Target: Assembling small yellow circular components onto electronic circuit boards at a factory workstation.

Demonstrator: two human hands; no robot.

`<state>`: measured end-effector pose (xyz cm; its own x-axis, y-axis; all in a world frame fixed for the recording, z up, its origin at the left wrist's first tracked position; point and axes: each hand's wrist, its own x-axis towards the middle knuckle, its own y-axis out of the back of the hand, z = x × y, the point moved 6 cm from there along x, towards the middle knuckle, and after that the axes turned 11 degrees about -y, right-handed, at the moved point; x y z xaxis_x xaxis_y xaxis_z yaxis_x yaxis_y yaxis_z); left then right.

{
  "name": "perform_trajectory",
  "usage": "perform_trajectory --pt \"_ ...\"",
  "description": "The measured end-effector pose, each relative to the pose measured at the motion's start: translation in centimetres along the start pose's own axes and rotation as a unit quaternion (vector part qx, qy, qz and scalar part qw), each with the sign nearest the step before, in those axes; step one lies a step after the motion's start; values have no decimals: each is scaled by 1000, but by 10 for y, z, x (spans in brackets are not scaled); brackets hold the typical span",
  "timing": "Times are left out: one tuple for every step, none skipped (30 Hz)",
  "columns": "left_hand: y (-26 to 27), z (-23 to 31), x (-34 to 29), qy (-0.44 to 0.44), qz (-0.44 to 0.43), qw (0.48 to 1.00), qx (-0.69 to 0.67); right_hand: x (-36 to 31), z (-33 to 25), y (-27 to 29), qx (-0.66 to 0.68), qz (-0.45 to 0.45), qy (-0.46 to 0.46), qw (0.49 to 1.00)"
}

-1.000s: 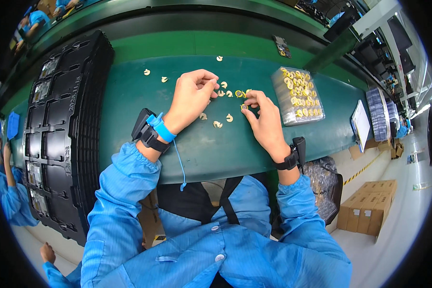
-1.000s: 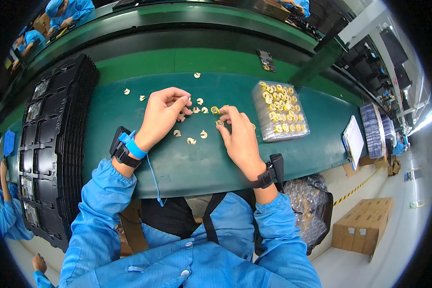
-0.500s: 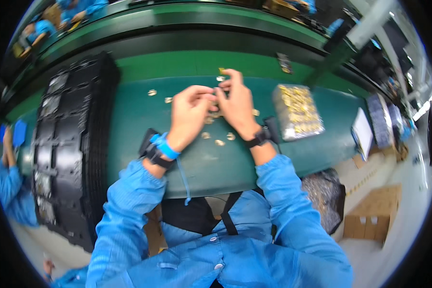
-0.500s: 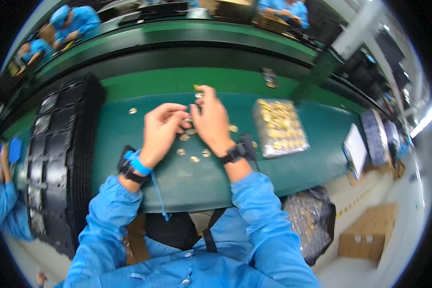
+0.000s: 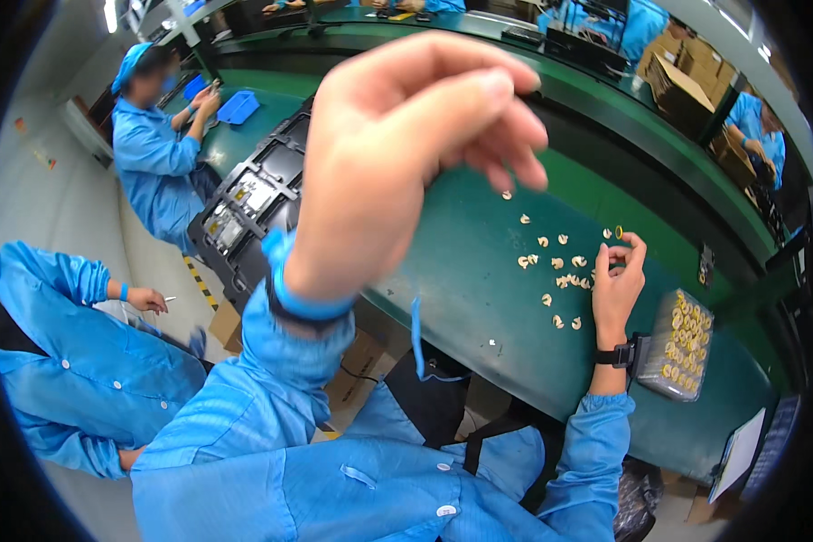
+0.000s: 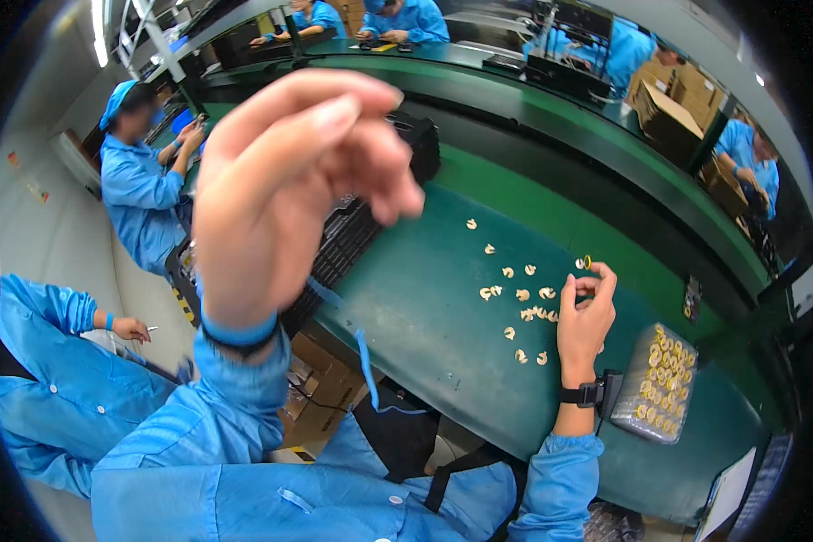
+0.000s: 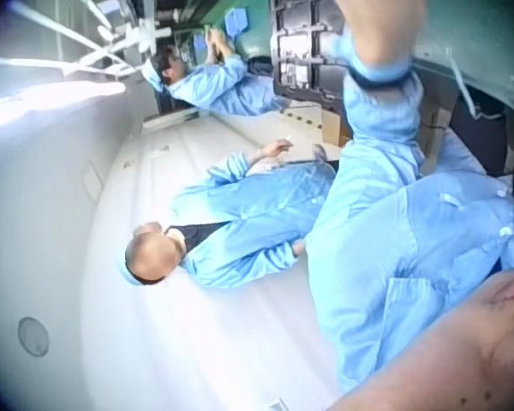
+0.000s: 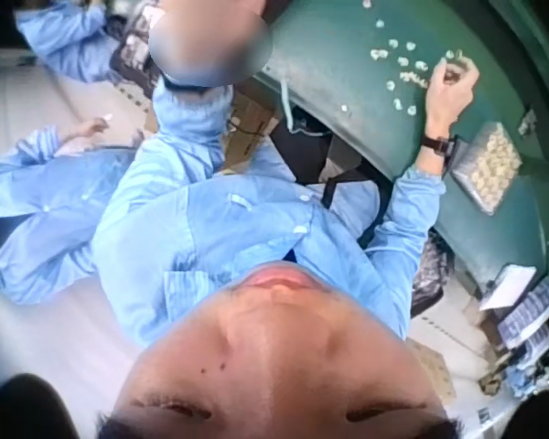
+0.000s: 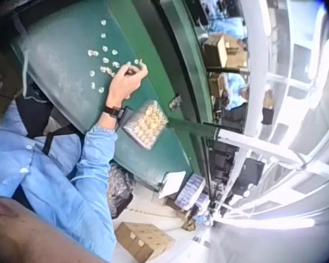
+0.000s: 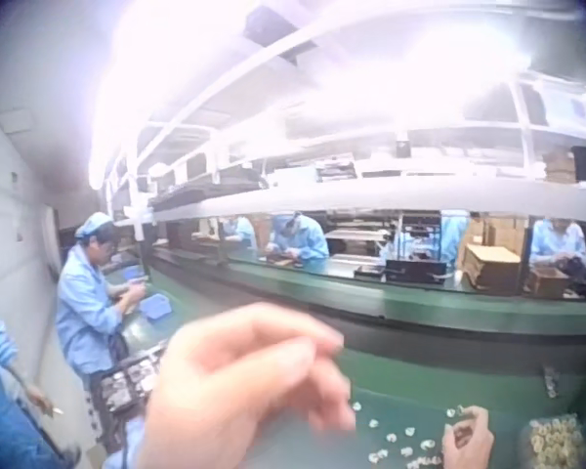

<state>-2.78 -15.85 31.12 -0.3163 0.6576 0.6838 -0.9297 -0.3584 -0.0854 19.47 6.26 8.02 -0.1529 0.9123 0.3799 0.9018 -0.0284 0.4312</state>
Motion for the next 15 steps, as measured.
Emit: perform_trajectory --pt "12 0 17 -20 -8 998 53 0 -1 -3 -4 -6 -7 1000" --pt "26 -5 37 -23 -4 994 107 -1 -2 -4 10 7 21 1000" --pt "41 -18 56 -26 5 986 163 0 -1 -6 15 -3 35 999" --pt "64 -41 80 -14 5 981 195 0 2 -2 18 4 22 1000" --pt "88 -66 100 1 4 974 228 -2 7 1 21 10 6 1000" --pt "108 -92 117 66 -4 958 280 -2 13 4 17 17 4 1000" --pt "126 -114 127 130 -12 936 327 -3 13 9 9 19 -2 1000" --pt "158 -125 123 196 -69 896 392 1 13 -4 17 1 12 1000" --pt "174 -134 115 255 -140 850 440 0 15 -4 16 0 19 1000" --pt "186 -132 103 285 -190 788 512 -2 16 -2 17 0 14 1000" --pt "207 -120 89 311 -234 713 583 -2 11 -4 26 -10 17 999" --pt "224 -112 75 336 -275 652 621 -1 7 -1 27 -12 17 999" --pt "244 -101 56 359 -311 585 658 -2 5 1 28 -10 12 999" --pt "263 -87 36 381 -279 589 656 -1 1 1 34 -7 14 999" --pt "284 -73 13 403 -244 592 654 -1 -2 2 39 -6 17 999"
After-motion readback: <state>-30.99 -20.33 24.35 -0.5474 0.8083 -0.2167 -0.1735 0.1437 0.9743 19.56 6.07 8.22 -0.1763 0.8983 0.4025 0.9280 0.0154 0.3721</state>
